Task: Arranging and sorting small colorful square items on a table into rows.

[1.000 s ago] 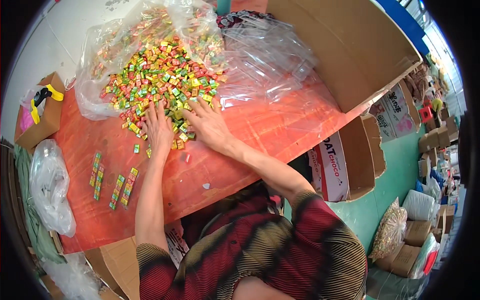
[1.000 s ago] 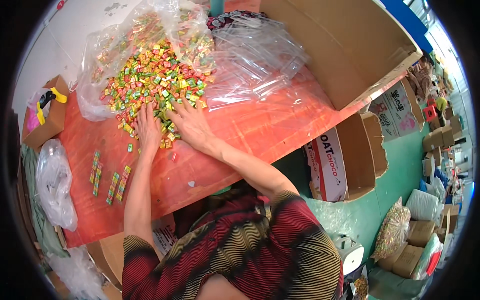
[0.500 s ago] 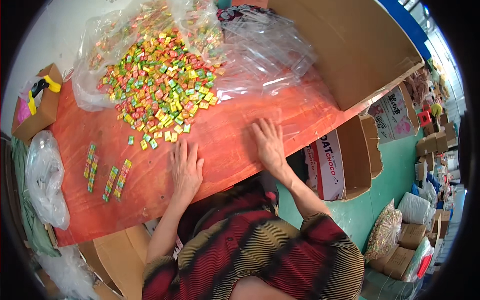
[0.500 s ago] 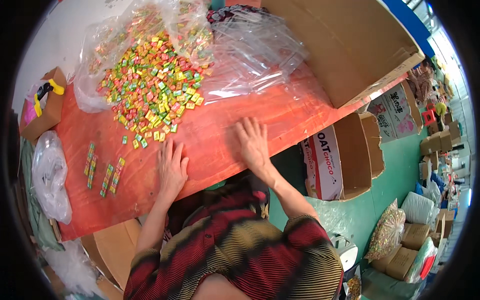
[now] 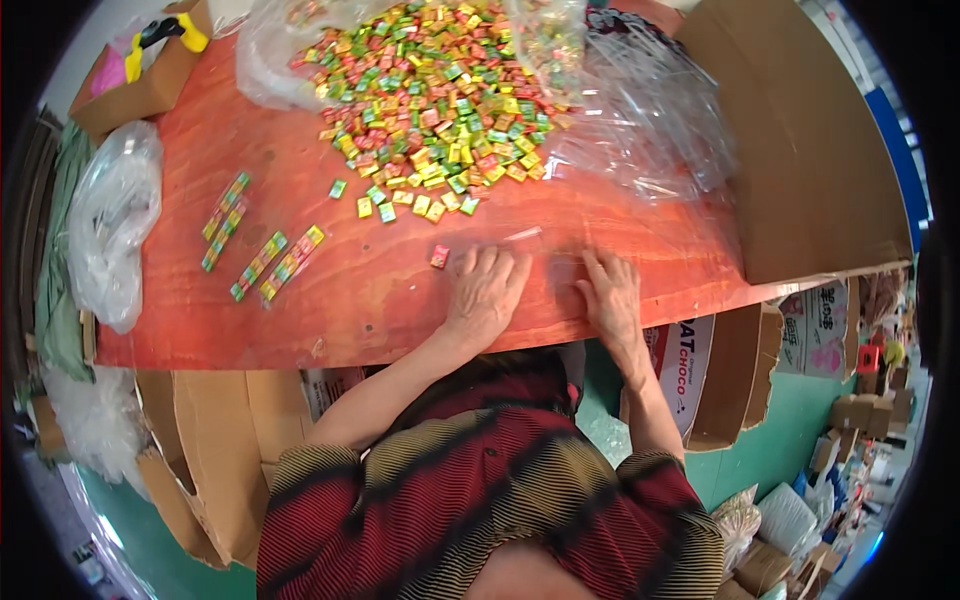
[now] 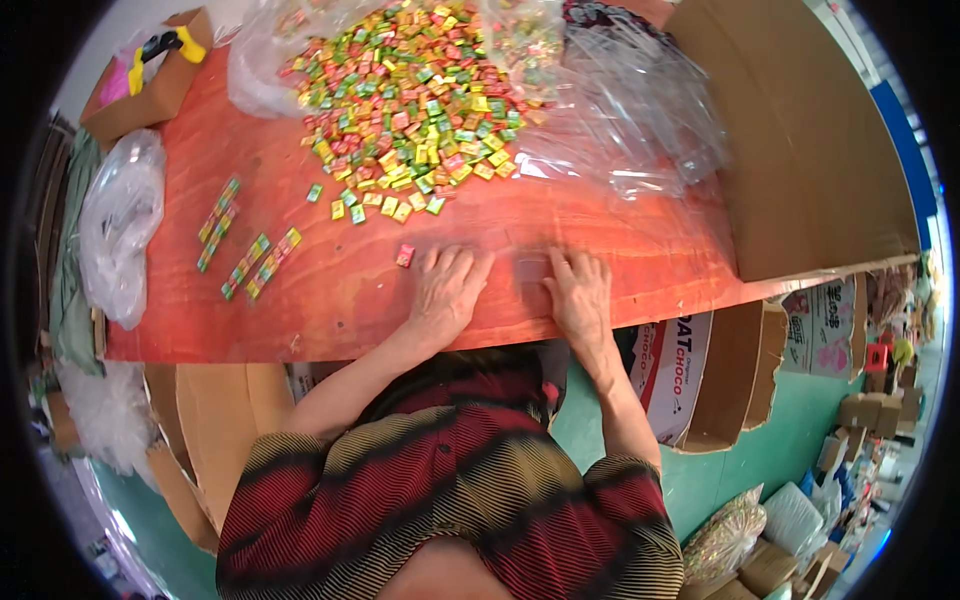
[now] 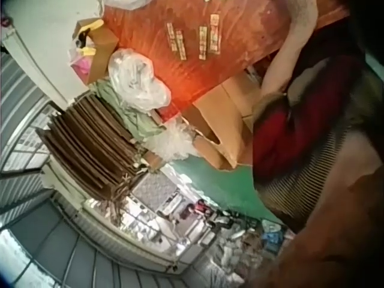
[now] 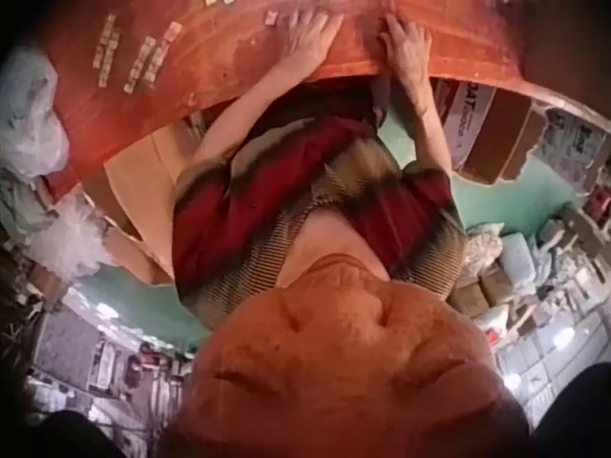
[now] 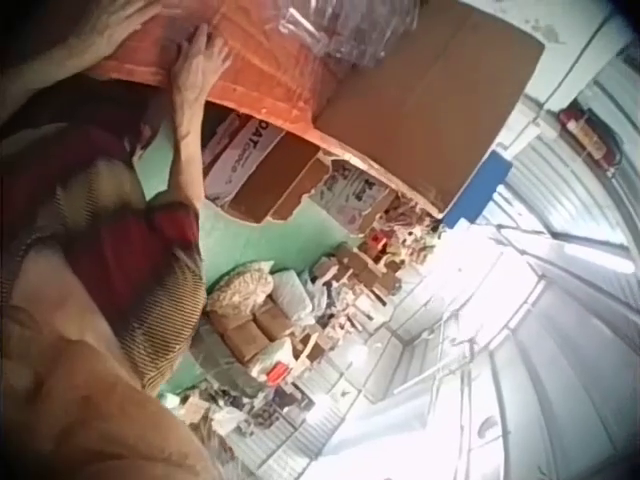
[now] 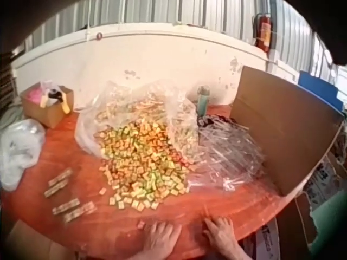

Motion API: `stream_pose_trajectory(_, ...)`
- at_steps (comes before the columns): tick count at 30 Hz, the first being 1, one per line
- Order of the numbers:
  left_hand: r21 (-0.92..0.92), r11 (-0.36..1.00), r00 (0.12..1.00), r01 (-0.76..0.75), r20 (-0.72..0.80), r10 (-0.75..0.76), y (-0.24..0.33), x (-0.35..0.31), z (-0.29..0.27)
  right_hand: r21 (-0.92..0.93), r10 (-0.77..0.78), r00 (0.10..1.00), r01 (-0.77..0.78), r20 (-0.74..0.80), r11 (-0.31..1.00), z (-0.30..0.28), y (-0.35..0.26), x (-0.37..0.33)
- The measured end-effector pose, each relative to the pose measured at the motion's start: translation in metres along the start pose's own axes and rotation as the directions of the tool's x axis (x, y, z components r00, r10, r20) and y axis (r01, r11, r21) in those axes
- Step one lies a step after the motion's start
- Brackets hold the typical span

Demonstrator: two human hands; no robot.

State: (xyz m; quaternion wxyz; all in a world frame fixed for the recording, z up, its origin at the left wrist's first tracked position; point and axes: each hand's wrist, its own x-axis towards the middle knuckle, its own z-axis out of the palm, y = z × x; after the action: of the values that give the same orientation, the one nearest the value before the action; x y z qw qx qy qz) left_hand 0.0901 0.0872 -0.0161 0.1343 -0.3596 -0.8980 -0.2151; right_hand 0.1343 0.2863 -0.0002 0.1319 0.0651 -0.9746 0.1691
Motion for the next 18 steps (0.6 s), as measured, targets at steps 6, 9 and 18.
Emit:
stream_pose_trajectory(6, 0.016, 0.99, 0.981, -0.141, -0.135, 0.141, -0.005, -0.01, -0.01, -0.001, -0.018, 0.996, 0.018, 0.083, 1.0, -0.013, -0.003, 0.007)
stream_pose_trajectory(9, -0.012, 0.985, 0.966, -0.173, -0.198, 0.168, -0.004, -0.014, -0.032, 0.136, -0.103, 0.994, 0.097, 0.034, 0.986, -0.011, -0.002, 0.008)
stream_pose_trajectory(18, -0.423, 0.889, 0.982, 0.175, 0.145, -0.124, -0.028, -0.033, -0.062, -0.132, -0.167, 0.983, 0.155, -0.08, 0.979, 0.006, 0.0, 0.012)
